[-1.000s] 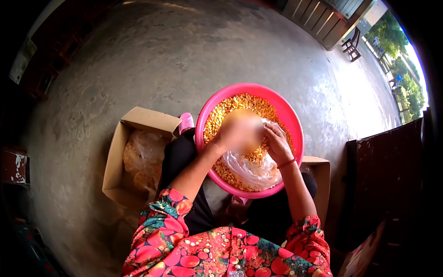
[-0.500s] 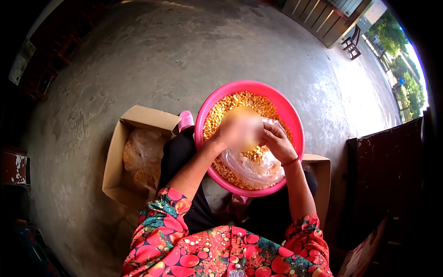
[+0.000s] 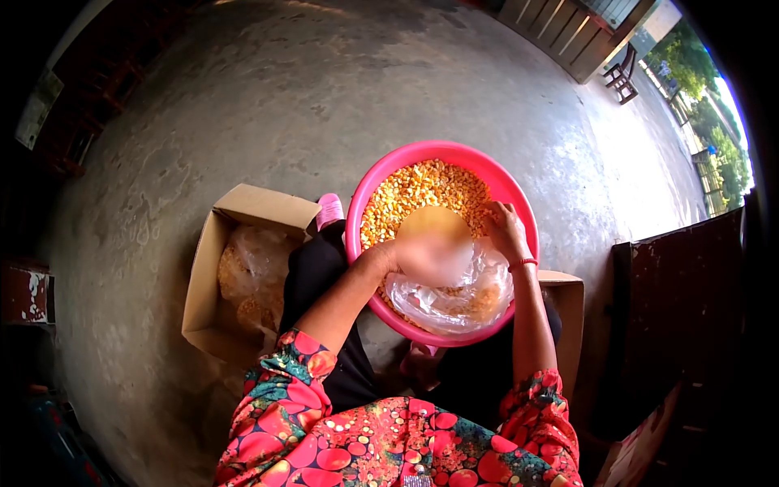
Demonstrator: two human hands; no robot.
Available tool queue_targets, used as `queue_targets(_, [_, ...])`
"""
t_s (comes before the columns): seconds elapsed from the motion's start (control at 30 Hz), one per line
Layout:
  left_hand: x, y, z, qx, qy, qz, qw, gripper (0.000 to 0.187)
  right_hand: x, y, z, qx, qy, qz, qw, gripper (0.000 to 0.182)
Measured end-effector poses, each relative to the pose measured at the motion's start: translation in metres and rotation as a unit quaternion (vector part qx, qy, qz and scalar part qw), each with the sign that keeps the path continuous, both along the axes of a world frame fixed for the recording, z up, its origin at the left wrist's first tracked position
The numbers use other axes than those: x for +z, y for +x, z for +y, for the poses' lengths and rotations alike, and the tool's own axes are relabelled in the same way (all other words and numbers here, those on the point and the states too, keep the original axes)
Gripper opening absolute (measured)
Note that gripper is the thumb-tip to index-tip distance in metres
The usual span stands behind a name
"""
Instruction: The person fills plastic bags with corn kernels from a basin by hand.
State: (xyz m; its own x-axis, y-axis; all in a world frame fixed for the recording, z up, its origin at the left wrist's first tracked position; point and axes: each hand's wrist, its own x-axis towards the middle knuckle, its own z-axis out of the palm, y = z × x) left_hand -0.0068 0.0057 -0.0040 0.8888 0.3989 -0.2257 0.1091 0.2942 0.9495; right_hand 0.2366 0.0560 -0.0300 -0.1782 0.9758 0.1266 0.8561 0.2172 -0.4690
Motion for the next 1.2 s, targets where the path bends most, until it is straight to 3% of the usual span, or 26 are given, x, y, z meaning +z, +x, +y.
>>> queue_targets(0.13, [0.005,0.005,-0.002,-0.02,0.085,0.064,0.994,0.04,-0.007,-0.011,-0.004,-0.035,-0.053,-0.002,0.998,0.03])
queue_targets(0.27, [0.01,0.003,-0.003,-0.02,0.134,0.097,0.986,0.039,-0.002,-0.027,-0.008,0.067,-0.05,-0.007,0.996,0.033])
queue_targets(0.47, [0.011,0.001,-0.007,0.037,0.148,0.101,0.983,0.035,-0.005,-0.038,-0.011,0.123,-0.173,0.137,0.967,0.018])
queue_targets(0.5, [0.011,0.002,-0.008,0.049,0.14,0.092,0.985,0.033,0.005,-0.04,-0.013,0.095,-0.253,0.202,0.941,0.014])
queue_targets(0.53, [0.01,0.003,-0.01,0.074,0.121,0.074,0.987,0.03,0.007,-0.042,-0.014,0.094,-0.254,0.203,0.941,0.014])
queue_targets(0.6, [0.011,0.003,-0.011,0.074,0.14,0.083,0.984,0.029,0.012,-0.044,-0.015,0.019,-0.379,0.445,0.811,0.013])
queue_targets(0.63, [0.012,0.003,-0.01,0.076,0.16,0.093,0.98,0.029,0.023,-0.05,-0.018,-0.053,-0.369,0.486,0.79,0.015])
queue_targets(0.67, [0.009,0.004,-0.008,0.076,0.161,0.092,0.98,0.029,0.026,-0.047,-0.017,-0.053,-0.369,0.486,0.79,0.015])
queue_targets(0.77, [0.0,0.003,-0.005,0.104,0.181,0.095,0.973,0.028,0.034,-0.038,-0.008,-0.067,-0.4,0.604,0.686,0.022])
queue_targets(0.8, [0.003,0.002,-0.006,0.152,0.209,0.108,0.96,0.026,0.036,-0.044,-0.007,-0.141,-0.344,0.621,0.69,0.023])
queue_targets(0.87, [0.009,0.0,-0.005,0.199,0.235,0.122,0.943,0.025,0.033,-0.024,-0.002,-0.014,-0.335,0.615,0.713,0.022])
queue_targets(0.93, [0.025,-0.002,-0.004,0.27,0.278,0.134,0.912,0.019,0.044,-0.025,-0.003,-0.049,-0.281,0.632,0.72,0.02])
queue_targets(1.0, [0.021,-0.002,-0.001,0.295,0.215,0.158,0.917,0.02,0.057,-0.022,-0.006,-0.006,-0.262,0.663,0.701,0.022])
queue_targets(1.07, [0.006,-0.004,0.003,0.366,0.243,0.125,0.89,0.018,0.073,-0.024,-0.011,-0.025,-0.264,0.674,0.689,0.024])
queue_targets(1.13, [-0.001,-0.004,0.006,0.375,0.237,0.146,0.884,0.016,0.083,-0.023,-0.018,-0.012,-0.297,0.683,0.667,0.024])
queue_targets(1.2, [-0.01,-0.003,0.008,0.451,0.3,0.11,0.833,0.019,0.091,-0.027,-0.028,0.024,-0.326,0.672,0.665,0.024])
